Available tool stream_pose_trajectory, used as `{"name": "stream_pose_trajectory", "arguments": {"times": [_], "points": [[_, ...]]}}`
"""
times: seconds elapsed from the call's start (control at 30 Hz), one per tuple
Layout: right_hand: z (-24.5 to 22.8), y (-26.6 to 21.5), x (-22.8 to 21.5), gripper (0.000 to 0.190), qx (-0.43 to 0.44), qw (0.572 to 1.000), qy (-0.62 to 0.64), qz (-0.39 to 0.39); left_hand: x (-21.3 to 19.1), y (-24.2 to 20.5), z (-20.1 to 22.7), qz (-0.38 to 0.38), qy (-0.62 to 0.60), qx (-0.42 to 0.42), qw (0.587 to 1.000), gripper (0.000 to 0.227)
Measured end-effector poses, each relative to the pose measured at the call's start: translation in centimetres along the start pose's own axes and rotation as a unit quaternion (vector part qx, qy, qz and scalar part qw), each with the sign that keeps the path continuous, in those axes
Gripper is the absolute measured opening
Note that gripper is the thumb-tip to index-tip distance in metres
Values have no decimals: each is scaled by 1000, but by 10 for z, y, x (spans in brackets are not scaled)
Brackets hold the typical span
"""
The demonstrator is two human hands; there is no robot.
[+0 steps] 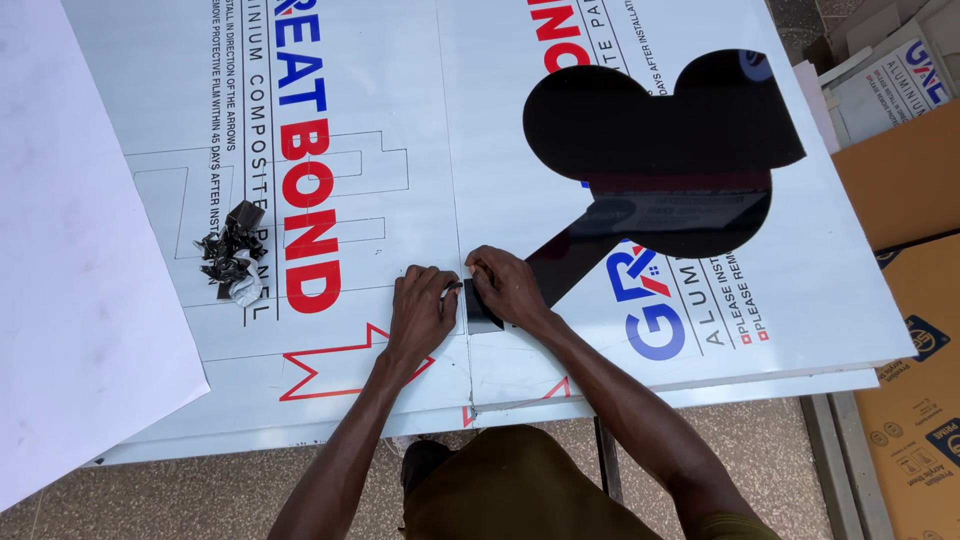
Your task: Weeding excess vinyl from a composite sign panel using a hand tool
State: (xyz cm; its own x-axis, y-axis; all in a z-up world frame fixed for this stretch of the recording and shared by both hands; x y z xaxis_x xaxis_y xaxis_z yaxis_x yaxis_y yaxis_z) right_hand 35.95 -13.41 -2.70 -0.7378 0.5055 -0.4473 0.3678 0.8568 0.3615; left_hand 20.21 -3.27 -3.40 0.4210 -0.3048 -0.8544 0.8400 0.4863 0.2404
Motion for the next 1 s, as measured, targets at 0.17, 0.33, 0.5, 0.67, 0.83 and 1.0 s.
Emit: {"name": "stream_pose_trajectory", "arguments": {"times": [0.17,0.33,0.5,0.67,0.83,1.0], "points": [[6,-2,3,10,-2,1000,-7,-4,10,4,-6,-29,19,8,999,15],[3,2,1,10,-16,1000,-3,-3,6,8,-6,-57,53,22,997,16],[5,2,1,8,-13,1000,1,-9,5,17,-12,-100,73,70,990,18],[0,5,-1,8,-14,1000,0,-17,2,25,-15,-116,82,104,984,18],[0,4,-1,8,-2,1000,-5,-18,11,28,-11,-113,95,102,984,13],[-1,3,0,8,5,1000,-5,-21,18,29,-3,-93,181,101,974,19]]}}
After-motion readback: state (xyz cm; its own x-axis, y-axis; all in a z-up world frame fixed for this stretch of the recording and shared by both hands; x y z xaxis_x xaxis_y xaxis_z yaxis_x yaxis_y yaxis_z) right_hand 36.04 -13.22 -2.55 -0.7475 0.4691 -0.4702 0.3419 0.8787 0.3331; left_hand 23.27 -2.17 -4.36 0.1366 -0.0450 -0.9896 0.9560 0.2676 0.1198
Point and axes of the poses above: each hand's wrist, its own y-axis towards the middle knuckle, its own x-axis out of the palm, z = x × y, the point moved 5 cm from there along y, towards the middle knuckle, and after that the axes turned 4 degrees about y, right-handed, at the moved point
